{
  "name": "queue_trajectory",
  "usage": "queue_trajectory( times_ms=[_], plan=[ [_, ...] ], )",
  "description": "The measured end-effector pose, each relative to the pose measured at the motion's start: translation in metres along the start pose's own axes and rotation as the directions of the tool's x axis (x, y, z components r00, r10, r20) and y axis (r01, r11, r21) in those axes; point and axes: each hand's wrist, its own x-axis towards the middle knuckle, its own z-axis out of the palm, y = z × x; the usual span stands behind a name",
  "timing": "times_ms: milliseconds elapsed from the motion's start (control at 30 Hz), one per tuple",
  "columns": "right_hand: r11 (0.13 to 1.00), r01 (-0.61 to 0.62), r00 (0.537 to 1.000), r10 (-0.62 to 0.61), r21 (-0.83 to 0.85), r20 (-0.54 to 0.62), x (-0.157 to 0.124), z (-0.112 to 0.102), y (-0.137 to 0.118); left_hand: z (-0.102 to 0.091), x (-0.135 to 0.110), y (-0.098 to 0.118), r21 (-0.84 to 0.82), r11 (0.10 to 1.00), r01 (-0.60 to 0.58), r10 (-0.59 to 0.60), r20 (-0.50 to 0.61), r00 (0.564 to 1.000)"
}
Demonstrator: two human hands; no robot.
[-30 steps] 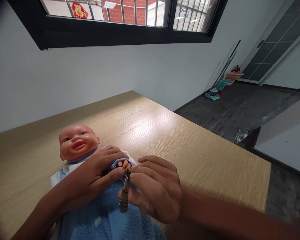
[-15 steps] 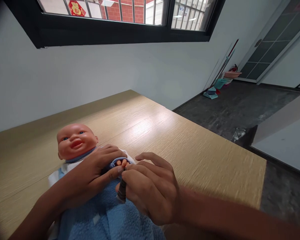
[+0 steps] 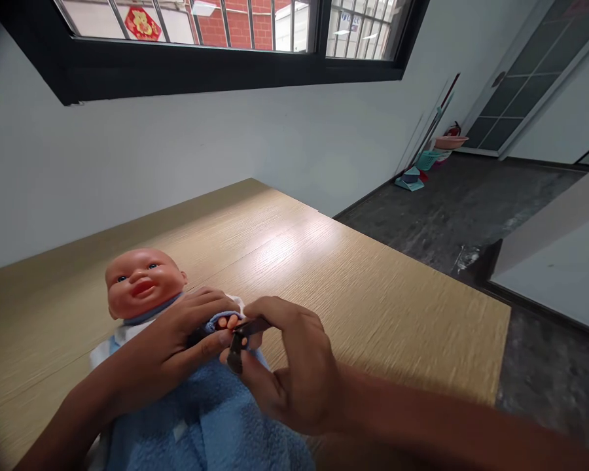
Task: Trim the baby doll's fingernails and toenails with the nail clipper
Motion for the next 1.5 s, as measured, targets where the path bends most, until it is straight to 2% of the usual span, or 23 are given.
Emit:
queue_trajectory(
  times_ms=[67, 133, 300, 400, 700, 867, 1133, 1200, 1333, 1500],
  plan=[
    [0.998, -0.055, 0.997, 0.056, 0.022, -0.053, -0.010, -0.002, 0.001, 0.000, 0.000, 0.001, 0.003, 1.000, -0.002, 0.002, 0.014, 1.000],
    [0.999, -0.047, 0.997, 0.048, 0.016, -0.068, -0.016, -0.004, 0.002, -0.001, -0.001, 0.002, 0.011, 1.000, -0.003, 0.002, 0.023, 1.000],
    [0.990, 0.112, 0.993, -0.110, 0.090, -0.037, -0.015, 0.003, 0.006, -0.001, -0.001, 0.000, 0.026, 1.000, 0.013, -0.014, 0.014, 1.000],
    [0.983, 0.155, 0.988, -0.153, 0.097, -0.024, -0.013, 0.006, 0.009, -0.001, 0.000, -0.001, 0.023, 0.999, 0.025, -0.025, 0.024, 0.999],
    [0.984, 0.105, 0.994, -0.105, 0.141, -0.008, -0.018, 0.004, 0.011, 0.000, 0.001, -0.001, 0.027, 1.000, -0.003, 0.003, 0.019, 1.000],
    [0.989, 0.148, 0.989, -0.148, -0.008, 0.003, -0.014, 0.003, 0.005, 0.000, 0.001, -0.002, 0.029, 1.000, -0.006, 0.005, 0.011, 1.000],
    [0.930, 0.253, 0.962, -0.213, -0.268, 0.168, -0.017, 0.000, 0.003, 0.000, 0.001, -0.002, 0.029, 0.999, -0.028, 0.027, 0.003, 1.000],
    [0.909, 0.310, 0.949, -0.278, -0.279, 0.148, -0.015, 0.002, 0.004, 0.000, 0.001, -0.003, 0.028, 0.999, -0.030, 0.030, 0.003, 1.000],
    [0.839, 0.449, 0.892, -0.439, -0.307, 0.104, -0.011, 0.008, 0.007, -0.001, 0.001, -0.004, 0.035, 0.999, -0.036, 0.036, 0.003, 0.999],
    [0.827, 0.460, 0.886, -0.450, -0.322, 0.111, -0.005, 0.008, 0.004, 0.000, 0.001, -0.004, 0.035, 0.999, -0.034, 0.034, -0.001, 0.999]
  ],
)
